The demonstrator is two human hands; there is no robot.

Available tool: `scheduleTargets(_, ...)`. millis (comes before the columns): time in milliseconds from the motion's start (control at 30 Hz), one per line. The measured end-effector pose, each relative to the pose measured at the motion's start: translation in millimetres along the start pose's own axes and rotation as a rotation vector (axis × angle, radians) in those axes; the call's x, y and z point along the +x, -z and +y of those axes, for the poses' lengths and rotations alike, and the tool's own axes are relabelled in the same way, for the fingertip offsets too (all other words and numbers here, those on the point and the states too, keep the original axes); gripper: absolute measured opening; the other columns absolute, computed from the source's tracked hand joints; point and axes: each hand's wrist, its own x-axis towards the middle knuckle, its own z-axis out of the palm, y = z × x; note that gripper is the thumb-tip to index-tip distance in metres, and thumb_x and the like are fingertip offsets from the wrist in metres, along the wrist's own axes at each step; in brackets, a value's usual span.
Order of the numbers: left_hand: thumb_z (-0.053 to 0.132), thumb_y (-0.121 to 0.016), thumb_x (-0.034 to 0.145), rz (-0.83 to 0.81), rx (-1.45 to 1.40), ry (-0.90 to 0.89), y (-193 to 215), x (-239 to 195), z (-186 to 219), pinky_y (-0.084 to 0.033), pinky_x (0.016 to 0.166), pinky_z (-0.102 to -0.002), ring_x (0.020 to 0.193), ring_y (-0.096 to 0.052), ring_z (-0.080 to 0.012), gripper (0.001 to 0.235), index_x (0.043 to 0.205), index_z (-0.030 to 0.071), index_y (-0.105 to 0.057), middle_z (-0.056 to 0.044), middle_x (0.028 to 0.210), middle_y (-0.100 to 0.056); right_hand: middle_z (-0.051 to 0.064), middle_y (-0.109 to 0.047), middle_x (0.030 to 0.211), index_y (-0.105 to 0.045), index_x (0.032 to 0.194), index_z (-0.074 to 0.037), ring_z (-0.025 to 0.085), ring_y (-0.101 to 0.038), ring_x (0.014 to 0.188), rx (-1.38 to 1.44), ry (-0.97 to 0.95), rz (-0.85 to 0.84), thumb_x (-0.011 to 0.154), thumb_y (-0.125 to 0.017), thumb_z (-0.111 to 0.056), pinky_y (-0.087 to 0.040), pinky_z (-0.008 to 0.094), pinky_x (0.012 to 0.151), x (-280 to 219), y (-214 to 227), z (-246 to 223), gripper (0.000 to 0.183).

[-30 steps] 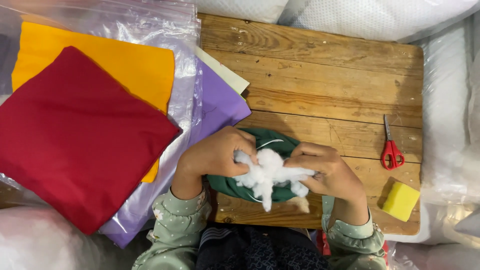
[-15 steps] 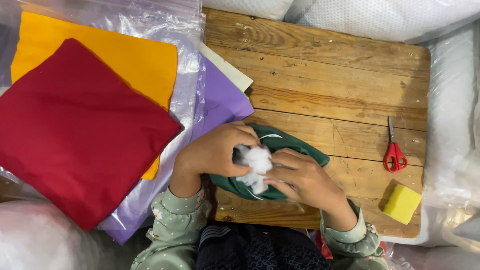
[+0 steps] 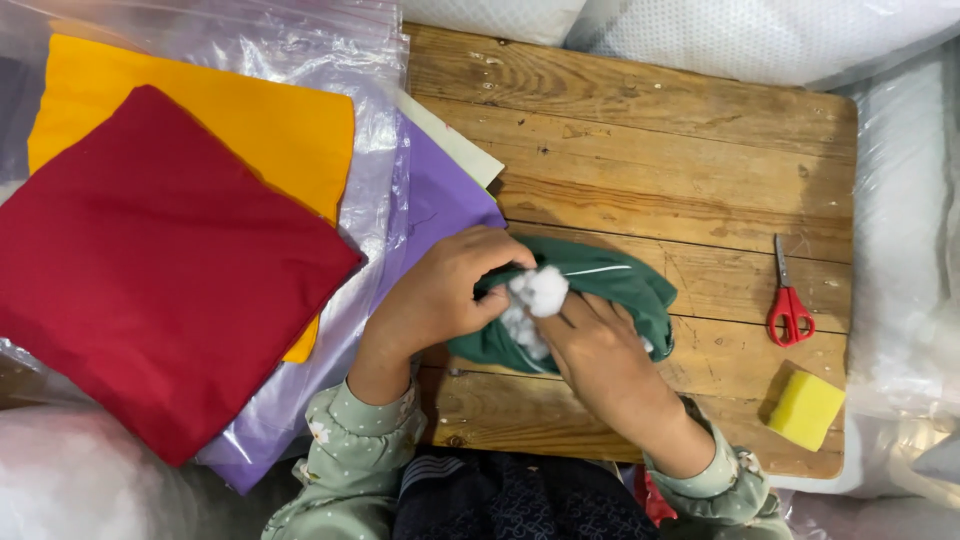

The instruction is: The person stuffs a green fabric pouch with white cotton batting, repeatedly adding more filling and adjusting the contents. After filling, the person smooths the pouch and places it into a clear plastic bag.

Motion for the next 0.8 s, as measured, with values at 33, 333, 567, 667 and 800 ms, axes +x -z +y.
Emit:
scheduleTargets(33, -0.006, -0.057, 0.078, -0.003, -0.001, -0.004, -2, 0, -1, -0.054, 0.089, -0.05, 0.095, -0.067, -0.0424, 0.04, 0.113, 0.004, -0.071, -0.018, 0.097, -0.07, 0.006, -0.057, 0.074, -0.069, 0.086, -0.013, 0.028, -0.06, 0.079, -0.003, -0.004, 0.002, 0.098, -0.063, -0.018, -0.045, 0.039, 0.062, 3, 0, -1, 0.014)
scheduleTargets(333, 0.025, -0.076, 0.083, 0.237, 0.067, -0.28, -11, 8, 2, -0.038, 0.117, -0.057, 0.134, -0.054, -0.0446, 0.029, 0.11, 0.017, -0.08, -0.013, 0.143, -0.06, 0.007, -0.071, 0.1, -0.077, 0.099, -0.014, 0.026, -0.056, 0.108, -0.204, -0.001, -0.109, 0.093, -0.057, -0.001, -0.04, 0.043, 0.09, 32, -34, 11, 0.024)
scheduleTargets(567, 0.036, -0.075, 0.092, 0.154, 0.436, -0.085, -12, 3, -19, -0.037, 0.11, -0.058, 0.135, -0.048, -0.0503, 0.026, 0.096, 0.01, -0.077, -0.018, 0.142, -0.057, 0.021, -0.064, 0.129, -0.07, 0.115, -0.005, 0.046, -0.06, 0.122, 0.484, 0.078, -0.189, 0.089, -0.07, -0.011, -0.053, 0.051, 0.093, 37, 44, 49, 0.026)
scheduleTargets(667, 0.021, -0.078, 0.087, 0.157, 0.492, -0.084, -11, 4, -17, -0.036, 0.11, -0.058, 0.137, -0.047, -0.0477, 0.013, 0.089, 0.009, -0.077, -0.015, 0.143, -0.057, 0.019, -0.058, 0.142, -0.068, 0.124, -0.009, 0.043, -0.061, 0.123, 0.445, 0.017, -0.155, 0.086, -0.075, -0.016, -0.054, 0.051, 0.095, 28, 67, 53, 0.04)
scheduleTargets(800, 0.012, -0.075, 0.09, 0.251, 0.473, -0.273, -21, 11, -14, -0.046, 0.104, -0.052, 0.131, -0.057, -0.0389, 0.014, 0.104, 0.011, -0.072, -0.01, 0.14, -0.059, 0.014, -0.061, 0.136, -0.068, 0.124, -0.012, 0.039, -0.066, 0.116, 0.327, -0.085, -0.187, 0.084, -0.074, -0.01, -0.057, 0.046, 0.094, 20, 69, 48, 0.04)
